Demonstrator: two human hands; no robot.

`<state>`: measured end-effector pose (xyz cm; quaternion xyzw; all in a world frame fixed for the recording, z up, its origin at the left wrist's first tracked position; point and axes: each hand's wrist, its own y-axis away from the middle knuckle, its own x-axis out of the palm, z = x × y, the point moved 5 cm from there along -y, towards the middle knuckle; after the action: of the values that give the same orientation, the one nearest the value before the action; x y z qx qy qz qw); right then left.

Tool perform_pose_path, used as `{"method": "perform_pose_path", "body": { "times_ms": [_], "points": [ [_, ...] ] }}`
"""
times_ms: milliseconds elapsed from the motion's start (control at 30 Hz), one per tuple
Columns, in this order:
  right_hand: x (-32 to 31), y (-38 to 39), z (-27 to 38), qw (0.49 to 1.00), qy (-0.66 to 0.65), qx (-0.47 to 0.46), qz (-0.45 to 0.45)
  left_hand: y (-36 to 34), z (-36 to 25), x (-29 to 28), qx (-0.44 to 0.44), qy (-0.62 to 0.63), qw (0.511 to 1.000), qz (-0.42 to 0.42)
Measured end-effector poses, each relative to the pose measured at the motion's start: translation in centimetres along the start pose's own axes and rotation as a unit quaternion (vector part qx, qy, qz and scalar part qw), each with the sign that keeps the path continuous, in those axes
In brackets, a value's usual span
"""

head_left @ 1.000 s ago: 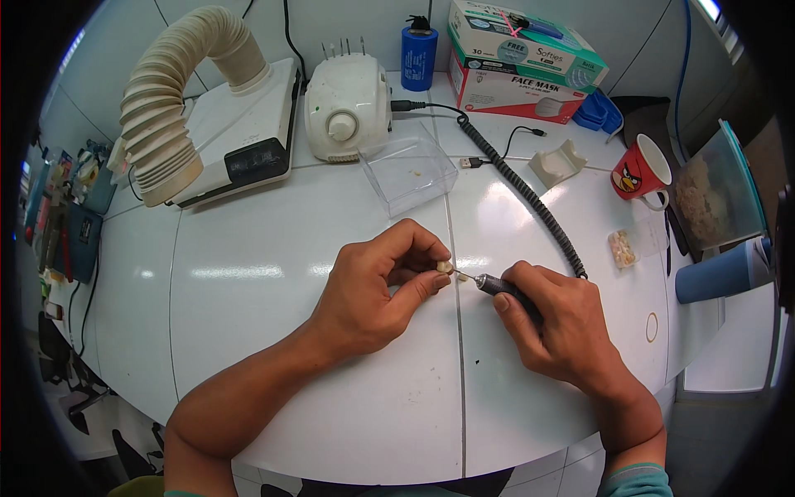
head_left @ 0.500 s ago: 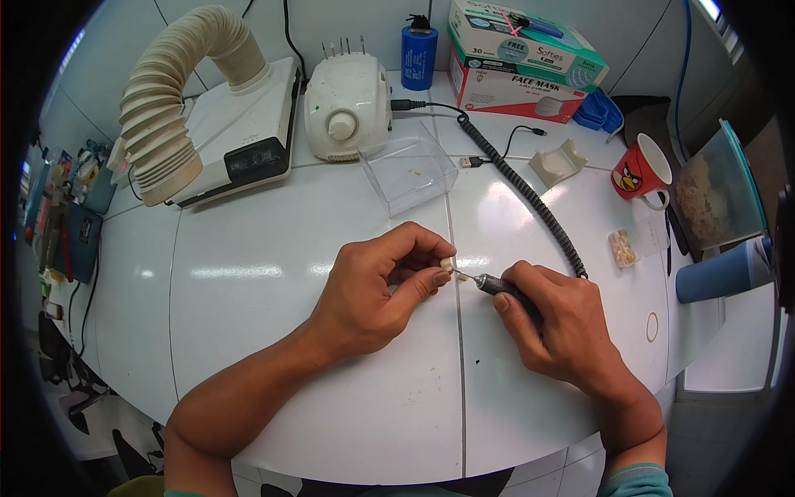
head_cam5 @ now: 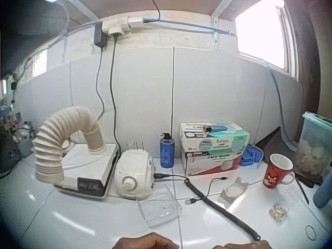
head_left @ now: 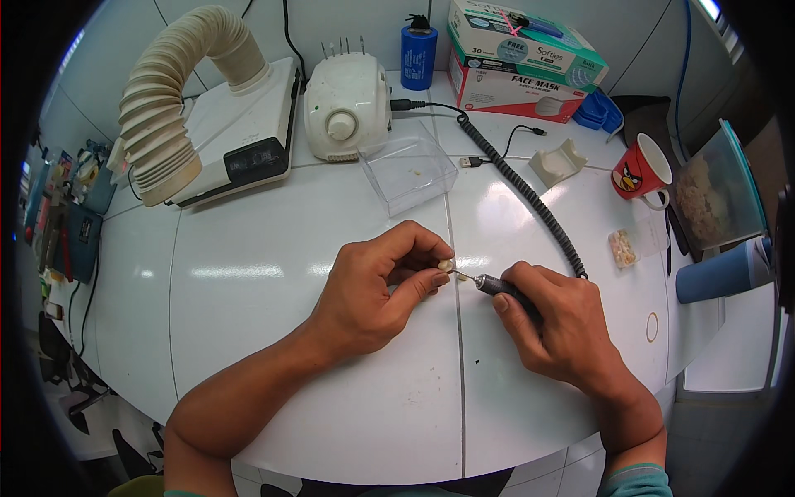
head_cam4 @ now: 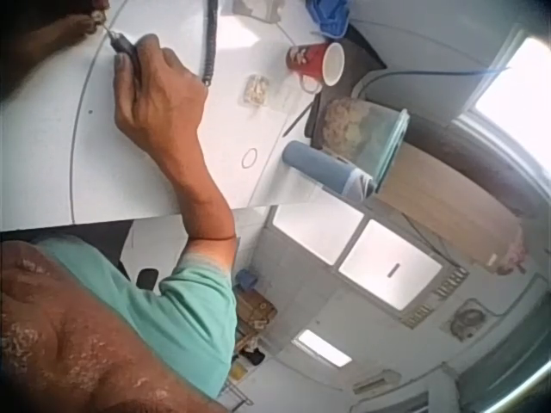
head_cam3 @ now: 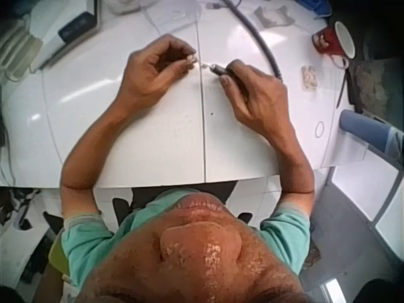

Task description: Grinding and shaping a dental prosthetic using a rotary tool.

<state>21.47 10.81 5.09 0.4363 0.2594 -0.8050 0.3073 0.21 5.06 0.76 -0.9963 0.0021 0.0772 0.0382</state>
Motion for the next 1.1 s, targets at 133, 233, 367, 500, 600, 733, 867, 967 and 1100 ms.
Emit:
{"method": "perform_pose_path", "body": {
  "times_ms": [133, 233, 367, 500, 600, 733, 867, 967, 1100],
  "points": [
    [0.00, 0.02, -0.01, 1.000, 0.000, -0.004, -0.003, -0.02, 0.12, -0.02, 0.005, -0.003, 1.000, 0.000],
    [0.01, 0.04, -0.03, 1.000, 0.003, -0.005, -0.002, -0.04, 0.10, 0.00, 0.006, -0.001, 1.000, 0.001],
    [0.02, 0.02, -0.01, 1.000, 0.002, -0.004, -0.003, -0.05, 0.11, -0.02, -0.004, -0.001, 1.000, 0.003],
    [-0.05, 0.03, 0.09, 1.000, 0.000, -0.001, -0.002, -0.02, 0.06, -0.07, -0.003, -0.008, 1.000, 0.001],
    [-0.02, 0.03, 0.08, 1.000, 0.002, -0.002, 0.000, -0.03, 0.06, -0.08, 0.004, -0.009, 1.000, -0.001],
    [-0.01, 0.07, 0.04, 1.000, 0.003, -0.001, -0.002, -0.07, 0.01, -0.03, 0.000, -0.015, 1.000, 0.002],
    [0.00, 0.04, 0.05, 1.000, 0.003, -0.001, -0.003, -0.02, -0.06, -0.07, 0.002, -0.017, 1.000, -0.001],
    [0.00, 0.04, 0.00, 1.000, 0.004, -0.003, -0.002, -0.03, -0.08, -0.07, -0.002, -0.022, 1.000, 0.000],
    [0.02, 0.05, 0.04, 1.000, 0.006, -0.002, -0.004, -0.02, -0.03, -0.08, -0.004, -0.023, 1.000, 0.000]
  ]
}}
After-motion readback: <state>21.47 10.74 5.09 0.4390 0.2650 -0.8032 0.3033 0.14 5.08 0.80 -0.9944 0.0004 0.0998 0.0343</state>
